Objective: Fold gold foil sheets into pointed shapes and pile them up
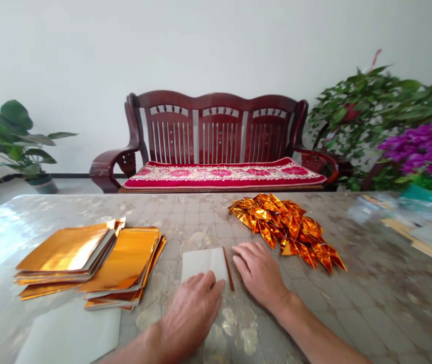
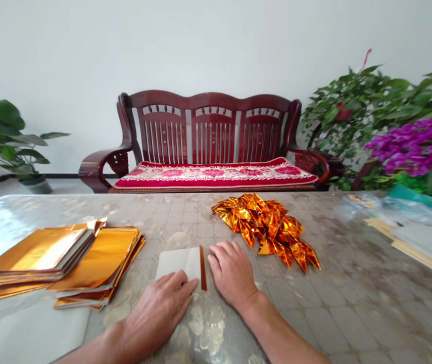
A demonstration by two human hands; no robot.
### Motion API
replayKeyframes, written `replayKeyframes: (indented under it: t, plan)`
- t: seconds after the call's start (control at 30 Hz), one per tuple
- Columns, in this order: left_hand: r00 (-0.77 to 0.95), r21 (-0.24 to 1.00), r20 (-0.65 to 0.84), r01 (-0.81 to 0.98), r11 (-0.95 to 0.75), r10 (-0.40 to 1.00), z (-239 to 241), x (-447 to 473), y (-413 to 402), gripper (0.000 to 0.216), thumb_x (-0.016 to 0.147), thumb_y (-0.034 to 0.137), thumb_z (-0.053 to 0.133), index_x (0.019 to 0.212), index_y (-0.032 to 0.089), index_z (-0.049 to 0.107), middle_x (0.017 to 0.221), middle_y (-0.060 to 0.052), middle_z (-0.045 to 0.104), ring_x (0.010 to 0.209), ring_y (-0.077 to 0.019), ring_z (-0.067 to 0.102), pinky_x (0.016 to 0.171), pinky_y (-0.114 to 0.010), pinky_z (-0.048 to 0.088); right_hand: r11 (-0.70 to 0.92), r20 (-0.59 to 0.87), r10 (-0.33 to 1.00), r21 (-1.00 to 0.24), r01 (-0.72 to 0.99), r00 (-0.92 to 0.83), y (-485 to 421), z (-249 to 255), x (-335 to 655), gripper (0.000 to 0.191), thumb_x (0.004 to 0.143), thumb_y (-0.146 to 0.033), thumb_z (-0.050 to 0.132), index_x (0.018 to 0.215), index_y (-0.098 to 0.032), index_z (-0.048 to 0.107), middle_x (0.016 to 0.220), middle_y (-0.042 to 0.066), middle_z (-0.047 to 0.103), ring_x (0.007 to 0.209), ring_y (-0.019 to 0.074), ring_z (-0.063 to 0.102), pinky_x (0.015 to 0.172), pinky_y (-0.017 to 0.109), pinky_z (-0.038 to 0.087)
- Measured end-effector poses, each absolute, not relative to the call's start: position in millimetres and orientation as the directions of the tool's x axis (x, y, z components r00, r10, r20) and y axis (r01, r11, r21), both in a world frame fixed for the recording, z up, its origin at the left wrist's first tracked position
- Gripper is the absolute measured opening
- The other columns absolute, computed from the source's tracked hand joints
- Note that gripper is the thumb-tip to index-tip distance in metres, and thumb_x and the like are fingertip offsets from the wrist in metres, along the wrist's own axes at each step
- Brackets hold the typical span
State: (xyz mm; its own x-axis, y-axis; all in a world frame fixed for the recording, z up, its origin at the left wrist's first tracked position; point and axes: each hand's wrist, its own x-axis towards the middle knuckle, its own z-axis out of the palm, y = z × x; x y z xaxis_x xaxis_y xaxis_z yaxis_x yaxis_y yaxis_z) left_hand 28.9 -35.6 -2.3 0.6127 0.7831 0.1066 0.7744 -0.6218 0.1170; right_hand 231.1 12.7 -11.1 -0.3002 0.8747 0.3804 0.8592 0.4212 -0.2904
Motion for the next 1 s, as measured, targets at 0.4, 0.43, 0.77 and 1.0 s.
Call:
replayKeyframes:
  t: [0.4, 0.43, 0.77, 1.0]
  plan:
    - [0.480, 0.485, 0.211, 0.705, -0.518, 0.851, -10.9, 23.6, -33.0, 0.024, 0.097, 0.012, 0.039, 0.102, 0.023, 0.060, 0.090, -0.001, 0.065, 0.082, -0.0147, 0.065, 0.077, -0.025, 0.051, 0.388, 0.285, 0.909, -0.314, 0.867, -0.304, -1.2, -10.6, 211.4, 0.028, 0.084, -0.026, 0.068, 0.113, -0.026, 0.065, 0.108, 0.005, 0.061, 0.102, 0.0249, 0.051, 0.089, 0.037, 0.040]
    - [0.455, 0.486, 0.271, 0.696, -0.529, 0.848, -13.5, 22.0, -29.0, 0.024, 0.096, 0.012, 0.040, 0.106, 0.024, 0.060, 0.094, -0.002, 0.066, 0.087, -0.0162, 0.064, 0.081, -0.027, 0.051, 0.407, 0.285, 0.903, -0.323, 0.854, -0.322, -1.8, -10.7, 211.2, 0.027, 0.085, -0.026, 0.067, 0.112, -0.026, 0.065, 0.107, 0.005, 0.061, 0.102, 0.0245, 0.051, 0.089, 0.037, 0.040]
    - [0.295, 0.473, 0.167, 0.814, -0.339, 0.941, -17.4, 8.3, 10.1, 0.044, 0.089, 0.020, 0.055, 0.133, 0.023, 0.050, 0.119, -0.007, 0.064, 0.111, -0.0236, 0.060, 0.094, -0.035, 0.048, 0.613, 0.263, 0.789, -0.400, 0.681, -0.556, -0.7, -8.1, 210.3, 0.016, 0.090, -0.020, 0.066, 0.104, -0.026, 0.064, 0.103, 0.000, 0.064, 0.099, 0.0204, 0.052, 0.087, 0.034, 0.039]
    - [0.310, 0.479, 0.025, 0.830, -0.284, 0.950, -3.1, 4.6, 5.0, 0.012, 0.085, 0.021, 0.057, 0.096, 0.023, 0.061, 0.092, 0.000, 0.063, 0.088, -0.0184, 0.063, 0.077, -0.027, 0.044, 0.559, 0.258, 0.828, -0.427, 0.711, -0.497, -0.1, -10.4, 211.4, 0.017, 0.085, -0.021, 0.072, 0.100, -0.023, 0.064, 0.098, 0.001, 0.063, 0.096, 0.0205, 0.054, 0.082, 0.032, 0.039]
